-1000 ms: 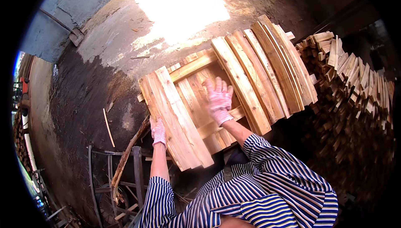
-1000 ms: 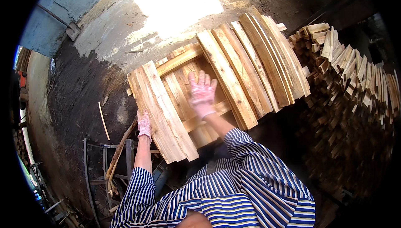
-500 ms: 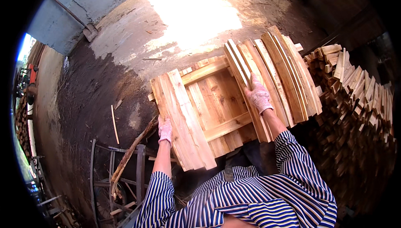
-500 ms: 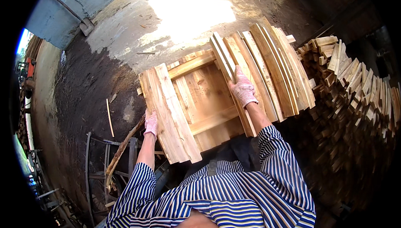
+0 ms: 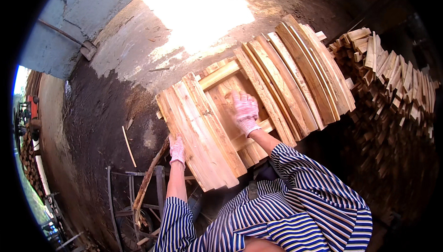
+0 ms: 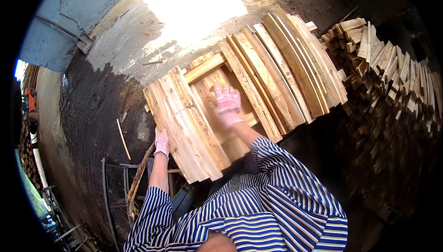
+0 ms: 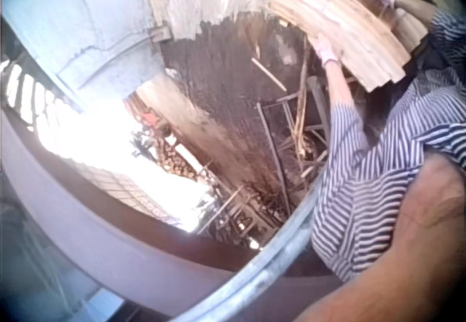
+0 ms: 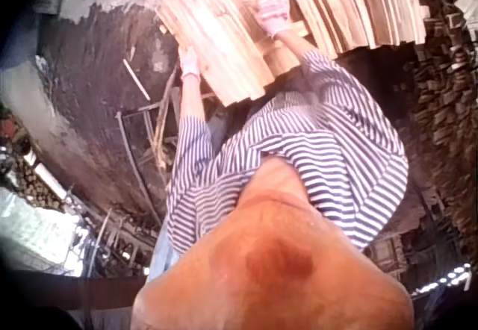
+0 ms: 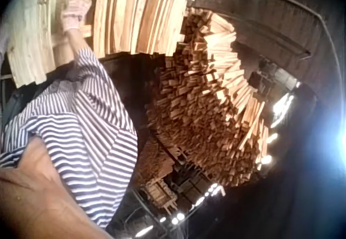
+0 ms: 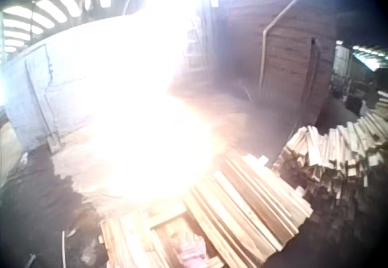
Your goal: The person repeatedly picks up wooden planks from a large pile and stacks them into a neat pile on the floor. The person wears gloves and handles the planks by hand, arranging them in layers.
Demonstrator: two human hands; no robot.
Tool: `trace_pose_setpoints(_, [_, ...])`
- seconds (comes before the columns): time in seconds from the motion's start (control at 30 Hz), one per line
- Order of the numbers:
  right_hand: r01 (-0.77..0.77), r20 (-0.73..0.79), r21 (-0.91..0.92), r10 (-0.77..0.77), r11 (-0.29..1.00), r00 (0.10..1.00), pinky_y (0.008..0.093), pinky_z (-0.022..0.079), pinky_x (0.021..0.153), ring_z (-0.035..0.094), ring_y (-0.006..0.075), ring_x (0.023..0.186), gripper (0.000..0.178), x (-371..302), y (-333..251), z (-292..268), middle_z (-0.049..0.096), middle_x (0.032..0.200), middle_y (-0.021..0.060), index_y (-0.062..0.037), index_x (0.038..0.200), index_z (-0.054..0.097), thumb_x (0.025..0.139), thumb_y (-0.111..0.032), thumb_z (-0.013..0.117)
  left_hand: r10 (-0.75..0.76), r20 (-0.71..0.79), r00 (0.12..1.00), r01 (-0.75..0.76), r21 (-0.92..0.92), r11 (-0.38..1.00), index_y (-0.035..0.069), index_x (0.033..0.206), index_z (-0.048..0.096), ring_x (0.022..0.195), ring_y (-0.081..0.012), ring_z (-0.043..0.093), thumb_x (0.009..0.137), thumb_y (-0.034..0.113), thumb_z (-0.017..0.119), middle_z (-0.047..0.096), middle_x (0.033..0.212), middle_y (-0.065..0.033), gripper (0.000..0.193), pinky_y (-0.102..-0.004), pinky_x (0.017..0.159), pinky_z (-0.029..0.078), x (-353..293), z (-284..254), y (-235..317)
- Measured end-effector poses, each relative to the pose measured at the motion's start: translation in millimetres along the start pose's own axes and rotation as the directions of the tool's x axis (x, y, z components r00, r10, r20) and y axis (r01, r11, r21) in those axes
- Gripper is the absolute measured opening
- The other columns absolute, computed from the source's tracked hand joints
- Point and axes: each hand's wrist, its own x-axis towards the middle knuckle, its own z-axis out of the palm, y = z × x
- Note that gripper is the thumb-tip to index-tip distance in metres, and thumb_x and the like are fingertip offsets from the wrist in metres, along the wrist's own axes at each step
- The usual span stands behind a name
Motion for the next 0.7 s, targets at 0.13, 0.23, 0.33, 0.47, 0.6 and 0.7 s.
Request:
trace_pose_setpoints(0.13, [-0.202,-0.180,-0.273,0.156,0.941,0.971,0.0421,0.049,0.099,0.055,0.0293,0.124,0.057,18,106,-5,0.054,0.134,0.0128,-0.0102,0.147,0.044,0.092,-0.012,0.058,-0.008,0.067,0.998,0.008,-0.006,1.000,0.006,0.156,0.033,0.127,-0.0303,0.054,0.105,0.039,0.053,0.051,0.148,-0.0174,0.064,-0.0364,0.106,0.042,-9,17,35])
trace_pose_setpoints(0.23, [-0.229,-0.009,-0.126,0.229,0.965,0.973,0.0387,0.051,0.097,0.057,0.0306,0.122,0.058,19,68,-35,0.052,0.140,0.0137,-0.0091,0.149,0.042,0.093,-0.011,0.057,0.196,-0.005,0.981,-0.191,-0.230,0.954,0.007,0.154,0.036,0.119,-0.0294,0.058,0.105,0.037,0.053,0.057,0.141,-0.0158,0.060,-0.0381,0.101,0.045,1,3,1])
trace_pose_setpoints(0.33, [-0.018,0.007,-0.094,0.019,0.995,1.000,0.0481,0.034,0.115,0.045,0.0353,0.137,0.061,-8,58,-20,0.045,0.151,0.0173,-0.0128,0.152,0.040,0.096,-0.029,0.057,0.099,0.014,0.995,-0.099,-0.035,0.995,0.008,0.152,0.038,0.116,-0.0294,0.060,0.106,0.035,0.053,0.060,0.136,-0.0151,0.056,-0.0386,0.100,0.046,10,8,2])
trace_pose_setpoints(0.47, [-0.056,-0.412,-0.048,0.031,0.997,0.911,0.0538,0.038,0.107,0.050,0.0375,0.127,0.062,4,76,-25,0.052,0.137,0.0189,-0.0173,0.147,0.047,0.093,-0.044,0.063,0.026,0.008,1.000,-0.025,-0.085,0.996,0.007,0.151,0.039,0.116,-0.0289,0.059,0.106,0.034,0.052,0.060,0.135,-0.0148,0.054,-0.0385,0.100,0.046,19,-3,-3])
trace_pose_setpoints(0.6, [-0.395,-0.063,0.055,0.398,0.917,0.915,0.0496,0.047,0.099,0.056,0.0378,0.121,0.062,10,138,-69,0.056,0.131,0.0189,-0.0266,0.149,0.045,0.093,-0.044,0.065,0.105,0.034,0.994,-0.101,-0.113,0.988,0.008,0.152,0.039,0.118,-0.0292,0.058,0.106,0.034,0.052,0.058,0.138,-0.0149,0.055,-0.0387,0.100,0.046,4,3,8])
trace_pose_setpoints(0.7, [-0.337,-0.124,0.024,0.338,0.941,0.933,0.0489,0.051,0.092,0.059,0.0366,0.114,0.056,8,137,-72,0.058,0.124,0.0180,-0.0288,0.144,0.049,0.092,-0.041,0.066,0.127,0.004,0.992,-0.126,-0.138,0.982,0.008,0.154,0.037,0.116,-0.0289,0.059,0.106,0.034,0.053,0.059,0.137,-0.0158,0.057,-0.0381,0.099,0.046,-12,12,18])
